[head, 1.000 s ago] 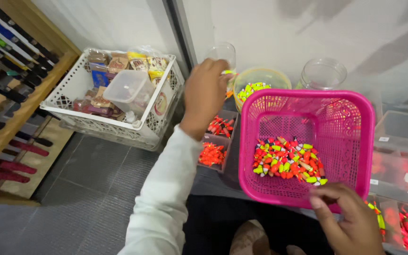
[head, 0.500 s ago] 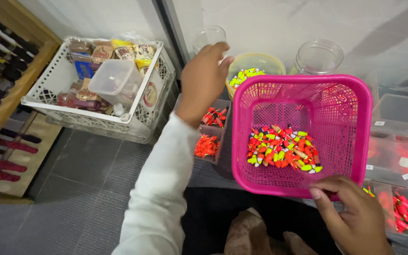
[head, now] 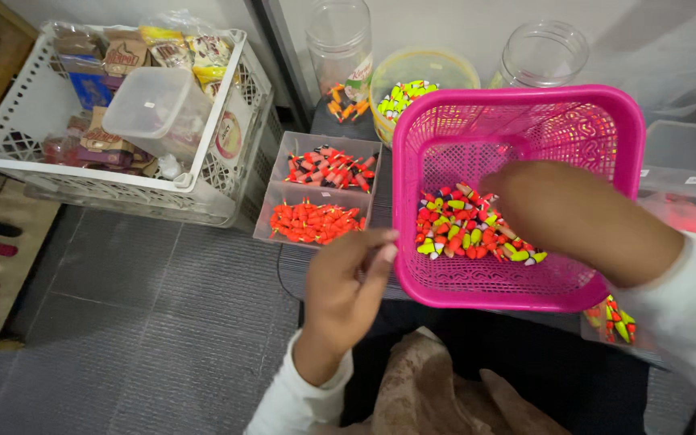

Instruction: The person sorts small, colorful, candy-shaped objects from a pink basket into clear plastic containers. They pick up handfuls of the items, separate them by color, and place them into the containers on the table.

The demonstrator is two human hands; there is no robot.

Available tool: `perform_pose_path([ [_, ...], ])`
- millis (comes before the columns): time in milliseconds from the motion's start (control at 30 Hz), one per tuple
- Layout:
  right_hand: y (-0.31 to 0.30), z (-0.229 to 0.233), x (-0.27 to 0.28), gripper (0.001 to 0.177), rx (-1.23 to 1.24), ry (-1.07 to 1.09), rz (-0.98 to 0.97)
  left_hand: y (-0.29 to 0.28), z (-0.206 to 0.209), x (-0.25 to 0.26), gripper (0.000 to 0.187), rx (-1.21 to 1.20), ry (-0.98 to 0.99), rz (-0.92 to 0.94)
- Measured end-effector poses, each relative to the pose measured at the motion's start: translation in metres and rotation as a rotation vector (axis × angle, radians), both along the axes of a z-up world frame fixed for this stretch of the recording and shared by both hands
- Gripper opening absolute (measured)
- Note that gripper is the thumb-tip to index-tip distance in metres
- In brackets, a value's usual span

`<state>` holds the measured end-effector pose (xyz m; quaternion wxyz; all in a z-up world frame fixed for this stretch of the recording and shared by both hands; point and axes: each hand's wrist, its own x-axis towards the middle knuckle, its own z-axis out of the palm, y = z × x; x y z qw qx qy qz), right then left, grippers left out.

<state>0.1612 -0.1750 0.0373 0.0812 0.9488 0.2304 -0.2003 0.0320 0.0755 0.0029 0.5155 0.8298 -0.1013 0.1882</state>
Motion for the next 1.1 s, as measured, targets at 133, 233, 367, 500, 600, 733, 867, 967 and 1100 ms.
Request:
perform_pose_path([
  [133,0.031,-0.045,0.029,0.047,-0.104,0.051,0.118,-0.002,0.003,-0.010,0.015,0.024,-0.039,-0.044],
  [233,0.044,-0.058,0.027,0.024,-0.061,0.007,0.229,0.004,0.006,-0.012,0.014,0.019,-0.078,-0.057],
  [367,0.062,-0.036,0.010,0.051,-0.049,0.119,0.338,0.010,0.005,-0.012,0.015,0.029,-0.103,-0.074],
  [500,0.056,-0.037,0.010,0.036,-0.203,0.128,0.261,0.009,0.004,-0.013,0.017,0.047,-0.117,-0.111],
  [600,0.039,-0.044,0.019,0.021,-0.263,-0.026,0.281,0.010,0.002,-0.012,0.014,0.043,-0.114,-0.110],
  [733,0.045,-0.032,0.002,0.028,-0.153,-0.168,0.266,0.007,0.000,-0.011,0.014,0.041,-0.110,-0.119],
  [867,0.061,-0.045,-0.015,0.021,0.168,0.040,0.376,-0.001,0.001,-0.007,0.016,-0.066,-0.140,-0.125],
  [967,0.064,-0.049,-0.016,0.019,0.144,0.006,0.403,-0.003,-0.007,-0.006,0.017,-0.051,-0.170,-0.120],
  [1100,0.049,-0.053,-0.002,0.016,0.009,-0.150,0.328,-0.002,-0.011,-0.008,0.017,-0.053,-0.194,-0.125],
])
